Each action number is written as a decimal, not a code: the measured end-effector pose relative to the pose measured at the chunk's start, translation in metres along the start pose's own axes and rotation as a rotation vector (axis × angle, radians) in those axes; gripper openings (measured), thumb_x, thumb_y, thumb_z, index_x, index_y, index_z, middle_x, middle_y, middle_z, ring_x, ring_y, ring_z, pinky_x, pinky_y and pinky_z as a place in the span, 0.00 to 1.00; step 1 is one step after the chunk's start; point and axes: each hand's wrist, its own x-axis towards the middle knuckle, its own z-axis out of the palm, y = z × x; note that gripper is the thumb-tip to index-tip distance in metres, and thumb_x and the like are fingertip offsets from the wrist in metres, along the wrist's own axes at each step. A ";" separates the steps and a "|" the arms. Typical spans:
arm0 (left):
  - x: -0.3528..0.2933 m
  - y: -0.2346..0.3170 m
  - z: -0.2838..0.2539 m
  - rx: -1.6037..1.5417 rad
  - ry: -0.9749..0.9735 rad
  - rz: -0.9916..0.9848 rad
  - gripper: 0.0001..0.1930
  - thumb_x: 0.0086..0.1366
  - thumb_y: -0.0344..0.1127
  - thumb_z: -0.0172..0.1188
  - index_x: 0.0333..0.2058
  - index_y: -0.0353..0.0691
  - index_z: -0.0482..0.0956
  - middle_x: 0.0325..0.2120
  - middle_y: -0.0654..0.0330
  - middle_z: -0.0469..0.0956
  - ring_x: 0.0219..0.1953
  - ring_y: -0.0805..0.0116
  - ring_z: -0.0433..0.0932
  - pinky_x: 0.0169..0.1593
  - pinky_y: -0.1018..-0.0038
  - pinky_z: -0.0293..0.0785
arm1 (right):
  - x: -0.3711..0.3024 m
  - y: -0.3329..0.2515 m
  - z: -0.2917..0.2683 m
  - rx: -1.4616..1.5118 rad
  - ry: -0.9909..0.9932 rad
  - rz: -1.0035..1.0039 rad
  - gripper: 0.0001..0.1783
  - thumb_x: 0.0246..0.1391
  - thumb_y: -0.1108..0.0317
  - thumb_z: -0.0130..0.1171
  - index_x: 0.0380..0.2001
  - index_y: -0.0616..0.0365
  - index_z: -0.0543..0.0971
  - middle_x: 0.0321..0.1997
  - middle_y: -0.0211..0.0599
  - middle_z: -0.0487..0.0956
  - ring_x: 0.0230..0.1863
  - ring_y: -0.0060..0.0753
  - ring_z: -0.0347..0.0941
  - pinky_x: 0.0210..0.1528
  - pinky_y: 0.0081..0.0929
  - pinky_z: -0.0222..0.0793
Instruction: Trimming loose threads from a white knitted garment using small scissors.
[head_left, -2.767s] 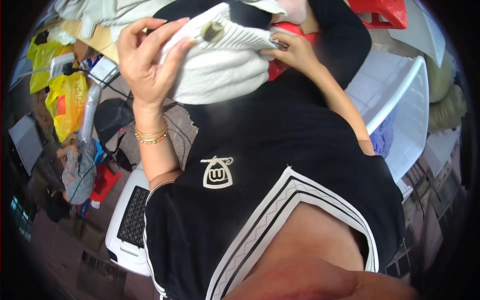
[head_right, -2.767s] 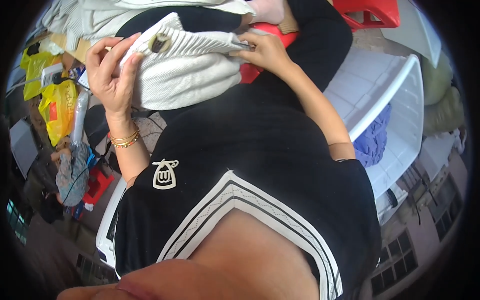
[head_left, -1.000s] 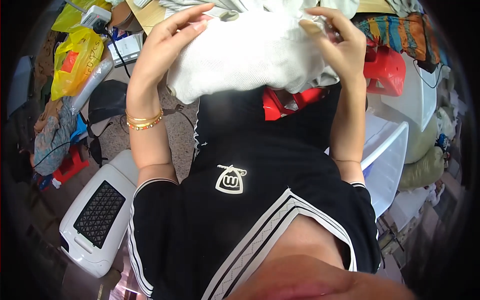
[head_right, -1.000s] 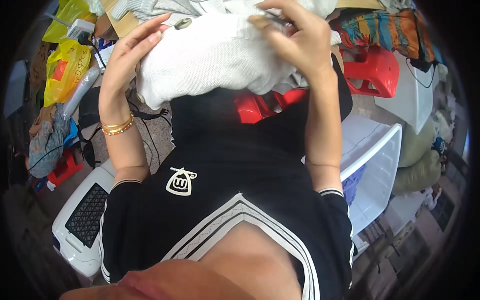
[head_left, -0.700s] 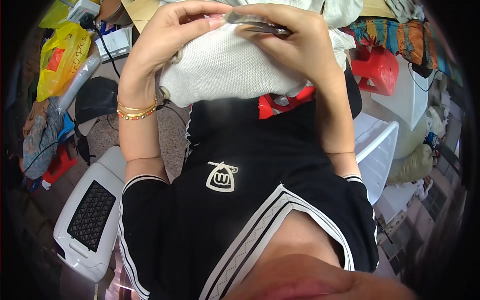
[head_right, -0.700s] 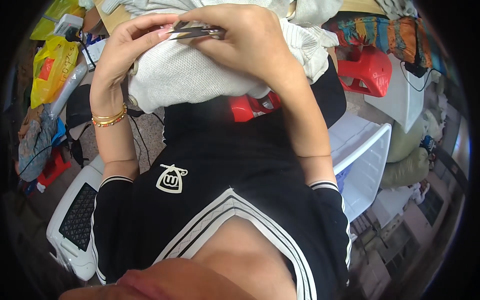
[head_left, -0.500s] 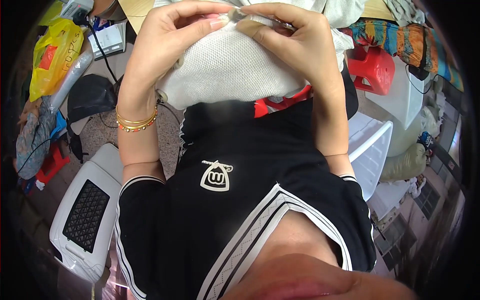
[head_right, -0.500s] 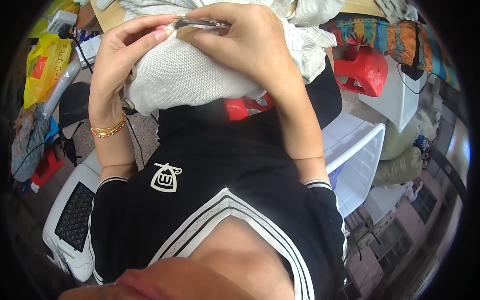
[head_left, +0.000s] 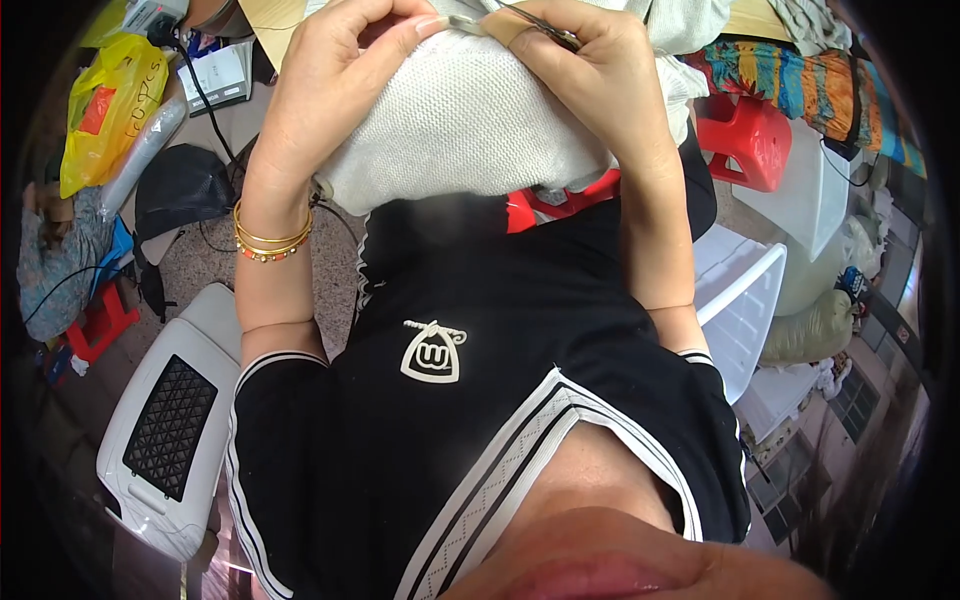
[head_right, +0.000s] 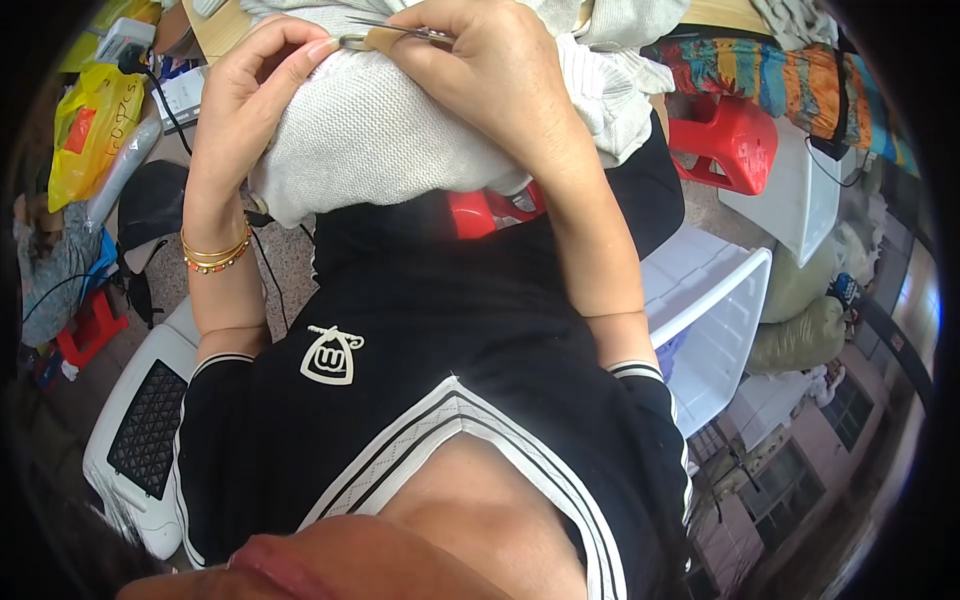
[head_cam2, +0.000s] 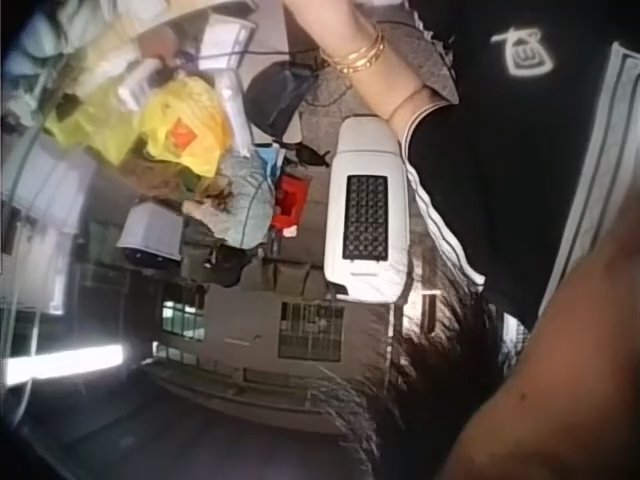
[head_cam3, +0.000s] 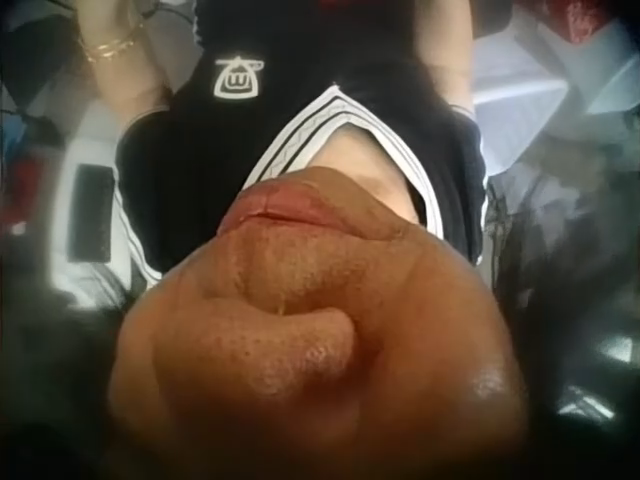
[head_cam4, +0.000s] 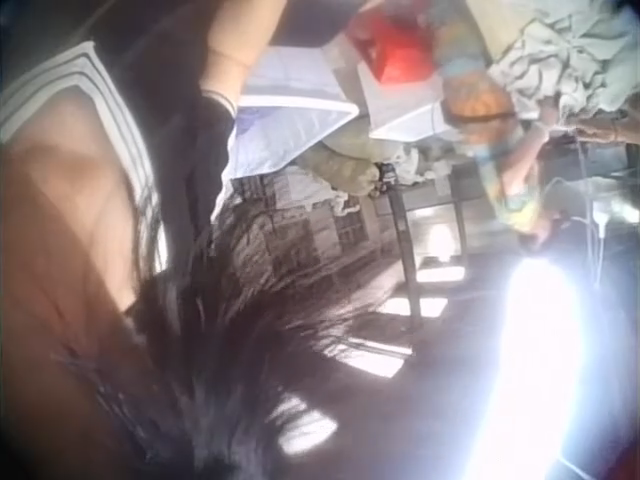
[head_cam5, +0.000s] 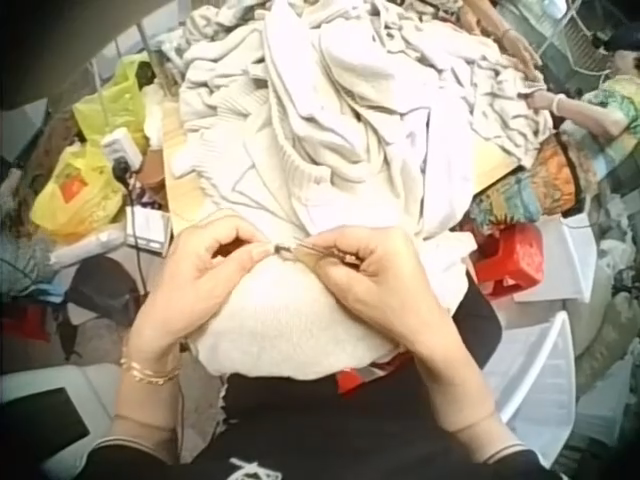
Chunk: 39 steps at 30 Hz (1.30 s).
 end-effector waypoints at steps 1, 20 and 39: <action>0.001 0.001 0.000 0.032 -0.002 0.009 0.07 0.67 0.32 0.61 0.39 0.34 0.81 0.33 0.67 0.79 0.37 0.81 0.75 0.43 0.84 0.69 | 0.001 0.004 0.001 0.086 0.006 -0.275 0.09 0.55 0.74 0.62 0.37 0.68 0.83 0.29 0.34 0.84 0.28 0.15 0.72 0.31 0.18 0.69; 0.003 0.033 0.012 0.029 0.182 0.140 0.02 0.58 0.21 0.61 0.30 0.32 0.76 0.40 0.48 0.82 0.42 0.59 0.81 0.44 0.70 0.76 | -0.014 0.019 -0.016 0.004 0.087 -0.663 0.17 0.53 0.71 0.65 0.47 0.62 0.79 0.29 0.37 0.72 0.28 0.28 0.67 0.29 0.23 0.61; 0.004 -0.002 0.010 -0.012 0.113 0.241 0.08 0.72 0.30 0.52 0.44 0.32 0.75 0.41 0.57 0.82 0.42 0.72 0.82 0.47 0.79 0.77 | -0.015 -0.054 -0.019 -0.484 -0.040 -0.067 0.18 0.50 0.72 0.67 0.47 0.58 0.82 0.25 0.35 0.68 0.24 0.31 0.66 0.26 0.26 0.61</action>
